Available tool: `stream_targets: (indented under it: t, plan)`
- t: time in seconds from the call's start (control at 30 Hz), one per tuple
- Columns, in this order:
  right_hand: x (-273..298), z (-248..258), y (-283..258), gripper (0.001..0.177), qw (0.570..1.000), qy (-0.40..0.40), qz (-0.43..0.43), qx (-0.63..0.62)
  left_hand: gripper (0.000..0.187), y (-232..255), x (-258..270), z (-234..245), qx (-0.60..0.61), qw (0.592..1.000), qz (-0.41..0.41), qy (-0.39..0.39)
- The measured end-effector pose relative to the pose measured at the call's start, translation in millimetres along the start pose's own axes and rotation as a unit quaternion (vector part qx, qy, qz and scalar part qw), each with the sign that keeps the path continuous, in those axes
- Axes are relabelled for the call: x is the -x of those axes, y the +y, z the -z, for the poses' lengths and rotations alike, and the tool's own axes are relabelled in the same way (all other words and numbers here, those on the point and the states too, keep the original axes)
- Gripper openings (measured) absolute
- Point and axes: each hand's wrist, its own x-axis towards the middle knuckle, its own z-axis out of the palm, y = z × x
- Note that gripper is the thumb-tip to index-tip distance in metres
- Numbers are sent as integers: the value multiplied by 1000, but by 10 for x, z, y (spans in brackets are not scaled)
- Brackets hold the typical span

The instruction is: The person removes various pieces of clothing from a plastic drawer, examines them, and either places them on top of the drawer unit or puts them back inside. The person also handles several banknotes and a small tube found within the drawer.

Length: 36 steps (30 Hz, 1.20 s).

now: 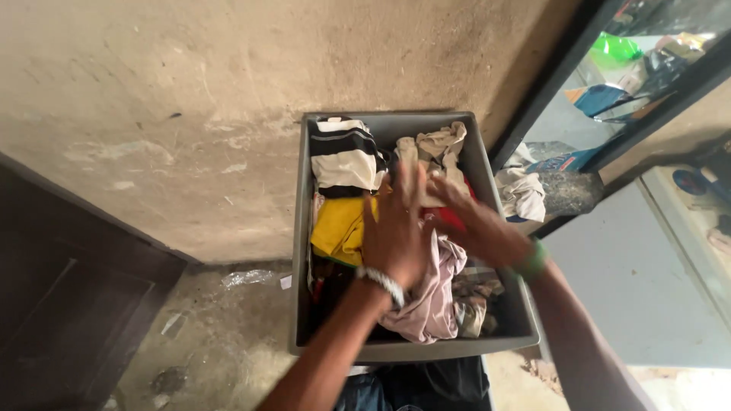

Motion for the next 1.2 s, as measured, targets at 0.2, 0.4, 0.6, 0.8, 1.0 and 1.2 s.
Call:
stream_targets:
  t: [0.2, 0.4, 0.6, 0.8, 1.0, 1.2]
  plan:
    - [595, -379, -244, 72, 980, -100, -124, 120, 65, 50, 401, -320, -61, 984, 10, -168]
    - [817, -309, -992, 63, 989, 81, -123, 14, 77, 247, 427, 209, -5, 997, -12, -72]
    - [1723, -772, -1547, 35, 836, 55, -149, -525, 37, 358, 1962, 874, 302, 947, -84, 68]
    - [2612, -2351, -990, 20, 739, 129, -457, -477, 32, 1, 3378, -25, 338, 866, 314, -193]
    - [3251, -2981, -331, 28, 774, 94, -530, -334, 69, -468, 3623, -552, -9, 938, 176, -298]
    - [2911, -2729, -543, 49, 651, 261, -578, -417, 51, -323, 3369, -476, -35, 940, 170, -295]
